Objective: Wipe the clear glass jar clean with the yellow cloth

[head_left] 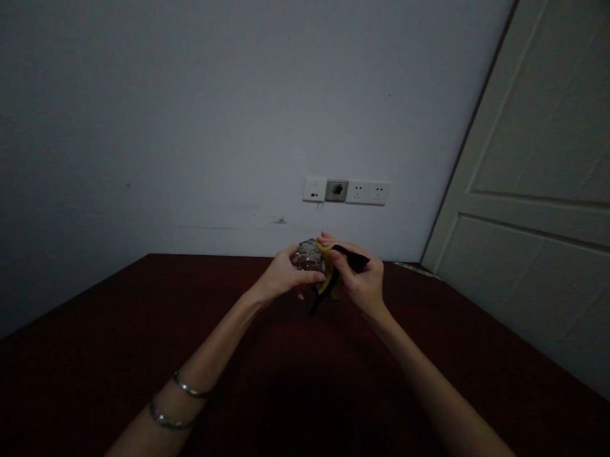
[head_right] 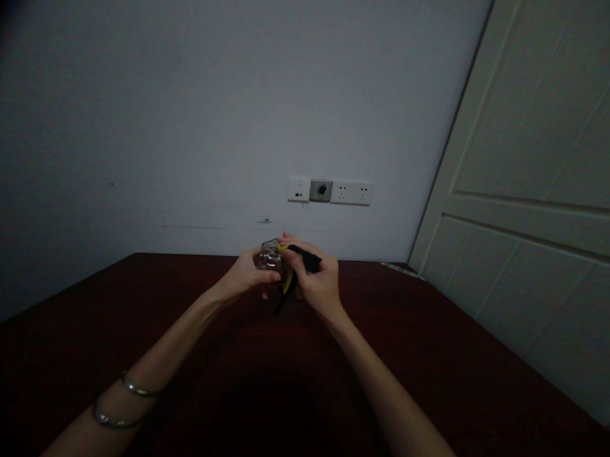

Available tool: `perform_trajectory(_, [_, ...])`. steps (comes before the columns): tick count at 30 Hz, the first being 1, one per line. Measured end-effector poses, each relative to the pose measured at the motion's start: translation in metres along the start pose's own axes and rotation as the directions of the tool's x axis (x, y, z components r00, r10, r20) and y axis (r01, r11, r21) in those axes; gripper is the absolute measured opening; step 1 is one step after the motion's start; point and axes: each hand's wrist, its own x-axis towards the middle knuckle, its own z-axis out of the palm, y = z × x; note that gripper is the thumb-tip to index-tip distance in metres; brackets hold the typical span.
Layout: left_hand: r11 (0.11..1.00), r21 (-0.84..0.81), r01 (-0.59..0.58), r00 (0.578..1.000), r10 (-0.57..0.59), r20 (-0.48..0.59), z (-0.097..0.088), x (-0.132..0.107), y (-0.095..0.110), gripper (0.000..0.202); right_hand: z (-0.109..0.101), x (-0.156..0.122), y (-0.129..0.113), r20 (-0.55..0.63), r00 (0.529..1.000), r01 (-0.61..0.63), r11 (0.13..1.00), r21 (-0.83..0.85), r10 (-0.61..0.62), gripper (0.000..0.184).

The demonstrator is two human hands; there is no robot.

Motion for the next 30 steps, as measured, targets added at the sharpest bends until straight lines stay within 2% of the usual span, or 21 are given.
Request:
perform_trajectory(4, [1.0, 0.002, -0.003, 0.998, 0.003, -0.065, 0.002, 0.0, 0.003, 0.066, 0.002, -0.001, -0.005, 0.056, 0.995, 0.083, 0.996, -0.039, -0.08, 0.014])
perform_trajectory(6, [1.0, 0.004, -0.007, 0.997, 0.007, -0.078, 0.001, 0.001, 0.001, 0.066, 0.001, -0.001, -0.006, 0.066, 0.994, 0.085, 0.996, -0.039, -0.083, 0.014])
perform_trajectory(14, [0.999, -0.046, 0.002, 0.996, 0.002, 0.085, 0.003, -0.002, 0.0, 0.071, -0.002, 0.005, -0.003, 0.021, 0.997, -0.079, 0.995, 0.065, 0.078, 0.017])
perform_trajectory(17, [0.998, -0.063, 0.016, 0.993, -0.009, 0.117, 0.006, -0.003, 0.002, 0.069, -0.005, 0.007, -0.001, 0.073, 0.992, -0.111, 0.989, 0.102, 0.104, 0.023])
perform_trajectory(20, [0.999, -0.054, 0.003, 0.991, 0.004, 0.136, 0.004, -0.003, 0.001, 0.067, -0.012, 0.007, 0.0, 0.23, 0.969, -0.118, 0.987, 0.108, 0.091, 0.037])
perform_trajectory(23, [0.999, -0.048, 0.0, 0.99, 0.007, 0.143, -0.001, -0.002, -0.001, 0.065, -0.017, 0.005, -0.002, 0.387, 0.914, -0.16, 0.984, 0.071, 0.121, 0.071])
perform_trajectory(26, [0.999, -0.048, -0.011, 0.992, 0.017, 0.125, -0.003, 0.0, -0.002, 0.062, -0.017, 0.003, -0.004, 0.408, 0.899, -0.153, 0.987, -0.049, 0.16, 0.091])
perform_trajectory(30, [0.999, -0.04, -0.003, 0.993, 0.008, 0.119, -0.001, 0.0, -0.001, 0.064, -0.014, 0.002, -0.003, 0.384, 0.913, -0.087, 0.987, -0.137, 0.134, 0.095])
